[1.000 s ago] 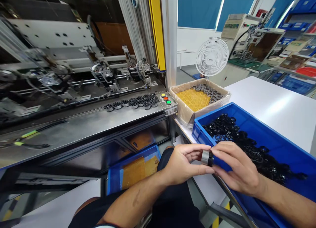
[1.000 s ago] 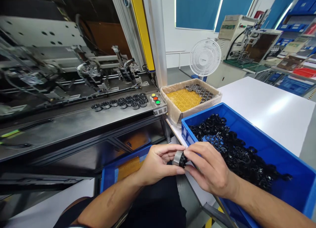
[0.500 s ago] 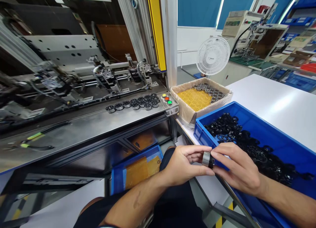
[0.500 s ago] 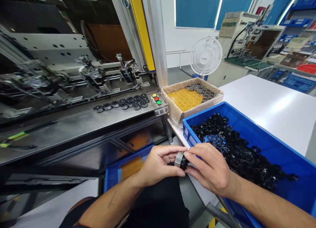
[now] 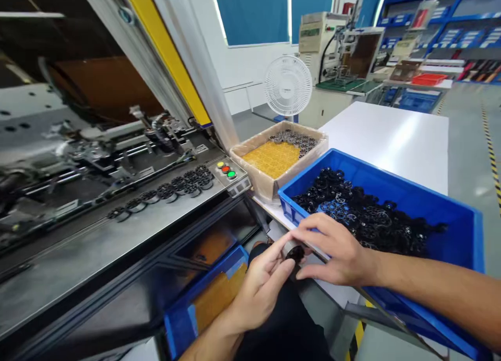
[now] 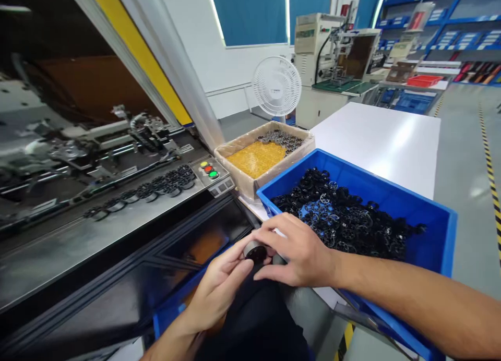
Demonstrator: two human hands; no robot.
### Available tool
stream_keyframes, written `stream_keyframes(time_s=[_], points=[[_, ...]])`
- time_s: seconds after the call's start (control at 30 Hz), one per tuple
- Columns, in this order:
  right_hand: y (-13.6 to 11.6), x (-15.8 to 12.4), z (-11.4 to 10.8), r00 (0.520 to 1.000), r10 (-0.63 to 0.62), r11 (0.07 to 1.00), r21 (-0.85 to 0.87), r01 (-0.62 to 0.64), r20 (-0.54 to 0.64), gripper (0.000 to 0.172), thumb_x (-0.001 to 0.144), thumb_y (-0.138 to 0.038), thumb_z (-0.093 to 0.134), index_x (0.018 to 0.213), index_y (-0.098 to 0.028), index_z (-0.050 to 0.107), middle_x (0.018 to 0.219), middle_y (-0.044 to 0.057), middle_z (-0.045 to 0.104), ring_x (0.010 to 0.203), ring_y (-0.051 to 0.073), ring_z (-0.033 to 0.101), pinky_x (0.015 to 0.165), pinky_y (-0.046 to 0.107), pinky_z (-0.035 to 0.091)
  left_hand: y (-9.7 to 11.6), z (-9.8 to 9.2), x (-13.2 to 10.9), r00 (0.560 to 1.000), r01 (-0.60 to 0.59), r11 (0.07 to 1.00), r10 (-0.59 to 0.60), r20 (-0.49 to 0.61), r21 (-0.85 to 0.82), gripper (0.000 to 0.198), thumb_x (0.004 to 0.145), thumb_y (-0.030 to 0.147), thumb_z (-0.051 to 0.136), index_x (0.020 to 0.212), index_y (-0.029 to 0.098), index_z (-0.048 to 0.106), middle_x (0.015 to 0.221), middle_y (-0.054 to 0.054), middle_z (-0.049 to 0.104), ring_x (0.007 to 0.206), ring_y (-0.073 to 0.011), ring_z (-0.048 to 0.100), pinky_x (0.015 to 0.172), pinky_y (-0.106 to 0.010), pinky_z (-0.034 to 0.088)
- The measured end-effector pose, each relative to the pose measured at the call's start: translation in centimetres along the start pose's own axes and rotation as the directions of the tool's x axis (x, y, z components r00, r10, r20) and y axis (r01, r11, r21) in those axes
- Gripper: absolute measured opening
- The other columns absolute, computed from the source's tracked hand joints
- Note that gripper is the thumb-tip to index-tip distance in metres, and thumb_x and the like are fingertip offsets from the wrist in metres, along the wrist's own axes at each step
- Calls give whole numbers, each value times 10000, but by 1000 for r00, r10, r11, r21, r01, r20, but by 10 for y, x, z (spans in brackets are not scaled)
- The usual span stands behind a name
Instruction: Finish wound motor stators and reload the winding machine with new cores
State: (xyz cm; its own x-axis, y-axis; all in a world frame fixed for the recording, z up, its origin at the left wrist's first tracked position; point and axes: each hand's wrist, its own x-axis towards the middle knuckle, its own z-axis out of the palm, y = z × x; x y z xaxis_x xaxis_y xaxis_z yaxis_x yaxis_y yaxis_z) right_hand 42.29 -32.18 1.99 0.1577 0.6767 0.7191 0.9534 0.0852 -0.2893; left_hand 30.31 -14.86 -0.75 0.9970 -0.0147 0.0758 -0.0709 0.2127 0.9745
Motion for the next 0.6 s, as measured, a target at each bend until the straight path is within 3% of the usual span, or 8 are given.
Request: stream_keyframes(time_s=[0.07, 0.13, 0.23, 0.3, 0.4, 0.53, 0.6], points=[[2, 1, 2, 993, 121, 989, 88, -119, -16, 653, 824, -510, 731, 1299, -96, 558, 1136, 184, 648, 1052, 233, 634, 889, 387, 571, -1, 0, -3, 999, 14, 999, -15, 47, 37, 418, 990, 301, 537, 1406, 261, 553, 1373, -91, 637, 1169, -197, 645, 1043, -296, 497], [13, 1, 2, 981, 191, 974, 117, -195, 46, 622, 806, -525, 744, 1249, -112, 601, 1099, 149, 678, 1014, 209, 655, 889, 347, 571, -1, -1, -3, 997, 17, 998, -22, 78, 67, 405, 994, 291, 525, 1397, 278, 557, 1391, -88, 619, 1098, -173, 654, 995, -274, 517], [54, -6, -10, 931, 345, 938, -71, -338, 123, 428, 837, -529, 714, 1064, -168, 682, 986, 60, 711, 882, 150, 676, 810, 267, 573, -2, -5, 3, 998, -30, 991, 22, 64, 132, 399, 985, 309, 534, 1380, 266, 574, 1371, -100, 608, 1028, -172, 651, 908, -272, 544], [92, -19, -24, 888, 455, 869, -255, -425, 71, 346, 929, -494, 611, 952, -157, 687, 926, 46, 696, 838, 140, 670, 772, 273, 565, -4, -9, 10, 999, -33, 980, 38, -20, 195, 394, 963, 336, 572, 1338, 222, 611, 1265, -112, 653, 973, -178, 654, 866, -284, 550], [143, -51, -41, 867, 496, 803, -405, -438, 46, 344, 1004, -429, 504, 939, -126, 655, 857, 15, 650, 760, 123, 648, 698, 285, 559, -7, -14, 20, 986, 50, 984, -21, -168, 169, 414, 915, 392, 635, 1250, 148, 653, 1087, -119, 714, 875, -178, 665, 799, -299, 558], [186, -88, -44, 890, 452, 795, -477, -376, 52, 251, 994, -393, 538, 1053, -173, 642, 982, 42, 659, 795, 115, 636, 694, 266, 557, -10, -21, 28, 986, 48, 998, -42, -159, 31, 528, 817, 477, 724, 1191, 109, 666, 1039, -129, 711, 800, -162, 646, 717, -282, 539], [201, -96, -44, 900, 435, 793, -488, -365, 34, 243, 989, -394, 550, 1002, -168, 641, 895, 18, 648, 708, 94, 612, 624, 234, 534, -8, -26, 25, 986, 7, 985, 22, -165, 171, 514, 768, 440, 783, 1166, 129, 692, 1021, -106, 689, 819, -155, 622, 718, -263, 517]])
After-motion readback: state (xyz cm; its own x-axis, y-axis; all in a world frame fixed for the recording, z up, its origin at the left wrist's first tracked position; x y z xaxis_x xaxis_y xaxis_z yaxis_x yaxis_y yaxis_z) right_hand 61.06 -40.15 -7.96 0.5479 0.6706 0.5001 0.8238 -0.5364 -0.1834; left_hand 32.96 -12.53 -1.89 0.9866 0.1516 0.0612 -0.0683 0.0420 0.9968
